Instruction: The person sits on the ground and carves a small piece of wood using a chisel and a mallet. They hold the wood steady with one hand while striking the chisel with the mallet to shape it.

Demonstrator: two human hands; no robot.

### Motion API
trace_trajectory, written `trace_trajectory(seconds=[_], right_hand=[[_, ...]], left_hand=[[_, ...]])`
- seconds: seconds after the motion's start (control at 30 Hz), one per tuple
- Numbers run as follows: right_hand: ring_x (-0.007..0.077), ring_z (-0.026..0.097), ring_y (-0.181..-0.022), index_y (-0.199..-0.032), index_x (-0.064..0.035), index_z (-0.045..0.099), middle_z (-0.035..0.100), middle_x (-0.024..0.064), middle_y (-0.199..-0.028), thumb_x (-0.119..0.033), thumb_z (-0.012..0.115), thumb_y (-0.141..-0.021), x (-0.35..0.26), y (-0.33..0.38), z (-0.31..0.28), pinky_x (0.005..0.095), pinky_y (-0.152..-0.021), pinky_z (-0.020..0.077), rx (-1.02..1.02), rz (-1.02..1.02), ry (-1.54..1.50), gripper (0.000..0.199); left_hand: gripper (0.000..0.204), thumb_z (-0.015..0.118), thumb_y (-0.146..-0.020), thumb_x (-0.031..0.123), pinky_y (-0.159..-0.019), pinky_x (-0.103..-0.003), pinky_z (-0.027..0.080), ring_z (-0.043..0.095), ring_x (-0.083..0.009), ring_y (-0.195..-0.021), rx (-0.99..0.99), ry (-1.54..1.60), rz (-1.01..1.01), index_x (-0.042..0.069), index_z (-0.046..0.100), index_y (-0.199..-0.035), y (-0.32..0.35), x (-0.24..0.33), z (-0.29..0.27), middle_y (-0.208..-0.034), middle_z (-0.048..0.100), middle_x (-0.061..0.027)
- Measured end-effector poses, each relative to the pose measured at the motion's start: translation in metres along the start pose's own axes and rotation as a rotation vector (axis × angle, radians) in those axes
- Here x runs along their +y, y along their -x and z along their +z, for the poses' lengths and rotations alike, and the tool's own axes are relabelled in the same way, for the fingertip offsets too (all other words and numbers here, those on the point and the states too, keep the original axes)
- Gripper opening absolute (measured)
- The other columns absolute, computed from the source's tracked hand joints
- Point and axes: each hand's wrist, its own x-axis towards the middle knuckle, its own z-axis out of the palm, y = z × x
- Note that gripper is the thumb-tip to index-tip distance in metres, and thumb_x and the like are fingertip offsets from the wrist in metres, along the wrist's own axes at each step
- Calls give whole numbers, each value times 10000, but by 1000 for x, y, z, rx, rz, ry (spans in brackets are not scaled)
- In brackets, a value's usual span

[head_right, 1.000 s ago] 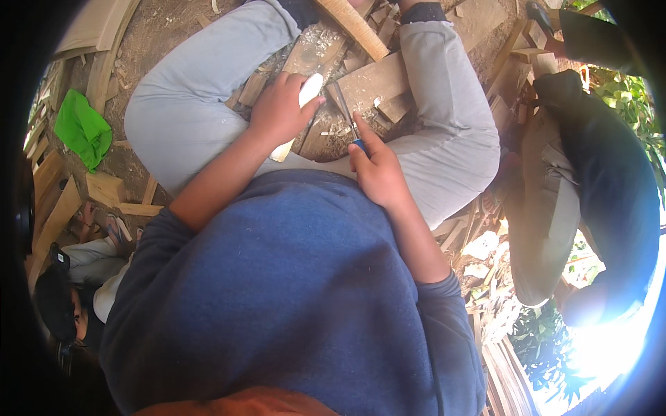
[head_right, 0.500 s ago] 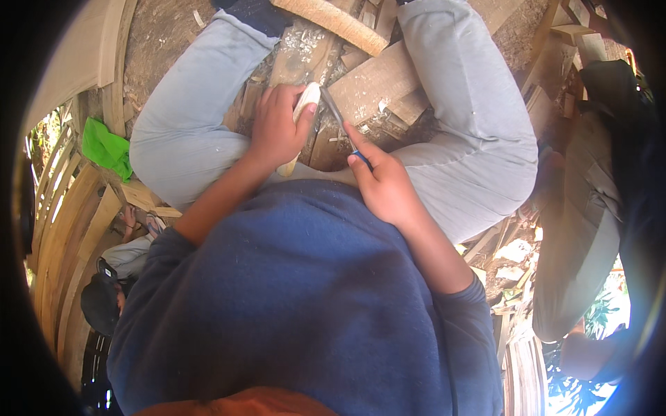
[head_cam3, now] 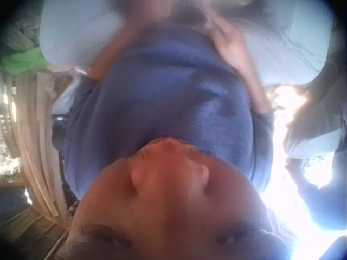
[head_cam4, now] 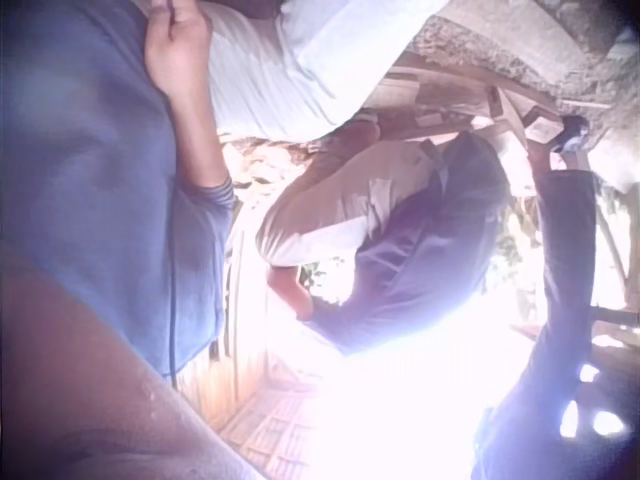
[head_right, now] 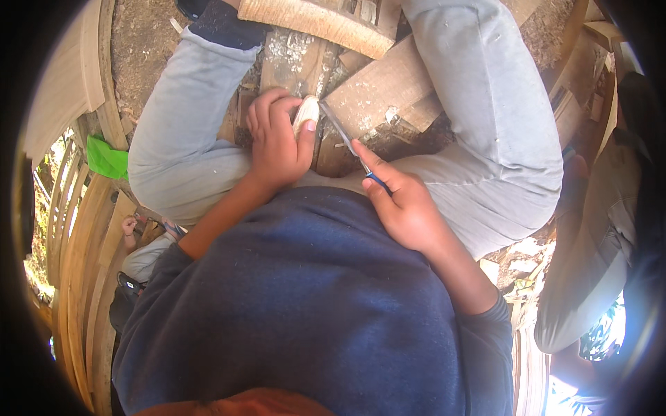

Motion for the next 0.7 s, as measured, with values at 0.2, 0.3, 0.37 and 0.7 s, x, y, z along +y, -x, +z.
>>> trace_trajectory(seconds=[0.2, 0.3, 0.37, 0.7], right_hand=[[362, 745, -1144, -1671, -196, 487, 729, 277, -1319, -117, 570, -1111, 0, -4, 2, 386, -1043, 528, 28, -79, 74, 571], [405, 744, -1075, -1665, -194, 494, 740, 287, -1238, -118, 576, -1108, -2, -1, 2, 403, -1003, 543, 48, -116, 121, 569], [429, 741, -1025, -1661, -192, 498, 742, 294, -1188, -120, 582, -1105, -6, 0, 3, 416, -971, 555, 48, -96, 138, 567], [475, 738, -925, -1648, -179, 512, 738, 332, -1039, -121, 608, -1085, -26, -3, 13, 463, -888, 574, 63, -5, 227, 575]], left_hand=[[494, 774, -950, 339, -1215, -647, 286, 403, -547, -1457, 29, 58, 59, 0, 589, -1257, -5, -7, 4, -1590, 408, -339], [485, 778, -949, 335, -1235, -659, 271, 375, -563, -1488, 42, 90, 57, -3, 595, -1244, -5, -11, 7, -1608, 394, -353], [474, 777, -954, 305, -1237, -662, 269, 367, -565, -1496, 40, 105, 57, -10, 585, -1252, -4, -10, 7, -1617, 383, -356], [462, 748, -966, 205, -1242, -661, 271, 368, -567, -1504, 69, 109, 81, -40, 522, -1286, -2, -9, 9, -1626, 381, -358]])
